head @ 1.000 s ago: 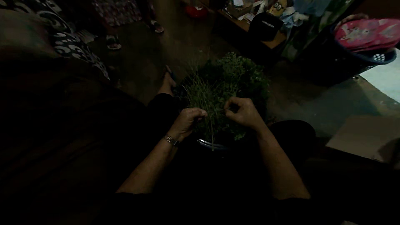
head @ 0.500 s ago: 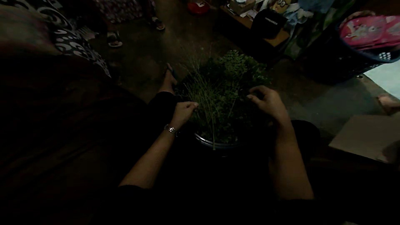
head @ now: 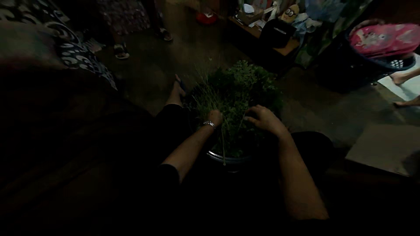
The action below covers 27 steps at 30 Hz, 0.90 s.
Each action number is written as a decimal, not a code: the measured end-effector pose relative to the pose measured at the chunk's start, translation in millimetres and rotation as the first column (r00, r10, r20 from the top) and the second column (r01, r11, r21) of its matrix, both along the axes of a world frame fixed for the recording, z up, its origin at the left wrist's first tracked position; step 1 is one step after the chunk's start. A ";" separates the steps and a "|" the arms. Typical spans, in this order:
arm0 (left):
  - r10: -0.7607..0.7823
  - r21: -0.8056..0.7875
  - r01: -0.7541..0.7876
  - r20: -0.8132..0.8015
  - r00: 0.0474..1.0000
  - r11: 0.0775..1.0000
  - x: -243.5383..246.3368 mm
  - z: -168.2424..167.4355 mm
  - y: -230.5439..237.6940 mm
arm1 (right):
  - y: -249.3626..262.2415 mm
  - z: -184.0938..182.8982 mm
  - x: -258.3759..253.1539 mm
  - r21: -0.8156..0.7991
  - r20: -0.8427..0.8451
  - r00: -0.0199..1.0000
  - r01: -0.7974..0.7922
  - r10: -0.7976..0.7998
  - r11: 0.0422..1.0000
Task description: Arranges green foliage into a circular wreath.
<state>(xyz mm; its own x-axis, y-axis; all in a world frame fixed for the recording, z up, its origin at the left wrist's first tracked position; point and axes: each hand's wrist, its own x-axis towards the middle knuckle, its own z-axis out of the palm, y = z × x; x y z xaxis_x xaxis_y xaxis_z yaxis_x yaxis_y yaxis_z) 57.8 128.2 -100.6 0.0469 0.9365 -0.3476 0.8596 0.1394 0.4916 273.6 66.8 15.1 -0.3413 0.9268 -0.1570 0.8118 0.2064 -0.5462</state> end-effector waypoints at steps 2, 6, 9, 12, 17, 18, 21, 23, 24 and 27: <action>0.073 -0.050 -0.072 0.013 0.997 0.996 1.7 -7.4 9.9 | 0.9 1.3 -3.0 -0.049 0.020 1.000 -0.002 0.003 0.999; 0.103 -0.072 -0.097 0.078 0.992 0.993 0.1 -16.9 16.4 | 1.4 2.3 -3.2 -0.089 0.050 0.999 0.013 -0.009 0.996; 0.135 -0.073 -0.125 0.146 0.980 0.989 -2.6 -8.7 11.1 | 1.2 2.4 -2.8 -0.083 0.052 0.999 0.009 -0.005 0.996; 0.111 -0.002 -0.117 0.332 0.937 0.993 -6.6 0.9 -2.7 | 2.3 1.8 -2.3 -0.052 0.021 0.999 0.036 -0.035 0.998; -0.092 0.170 0.012 0.472 0.877 0.985 -6.3 32.4 -43.9 | 5.2 -3.7 -0.9 0.257 -0.194 0.970 0.196 -0.148 0.946; -0.127 0.195 0.035 0.483 0.867 0.980 -6.9 35.3 -50.0 | 6.8 -4.4 -1.6 0.321 -0.256 0.952 0.250 -0.171 0.913; -0.218 0.264 0.101 0.465 0.858 0.959 -5.7 44.7 -67.2 | 13.5 -7.1 -0.7 0.506 -0.380 0.901 0.393 -0.210 0.768; -0.251 0.282 0.133 0.441 0.862 0.950 -2.3 51.6 -77.7 | 18.9 -8.0 1.3 0.640 -0.412 0.889 0.439 -0.201 0.631; -0.262 0.287 0.142 0.441 0.858 0.947 -0.5 52.4 -82.0 | 22.4 -7.9 3.0 0.693 -0.404 0.893 0.439 -0.197 0.571; -0.289 0.291 0.166 0.454 0.843 0.942 3.2 50.3 -92.5 | 30.2 -6.8 7.6 0.778 -0.328 0.922 0.388 -0.206 0.494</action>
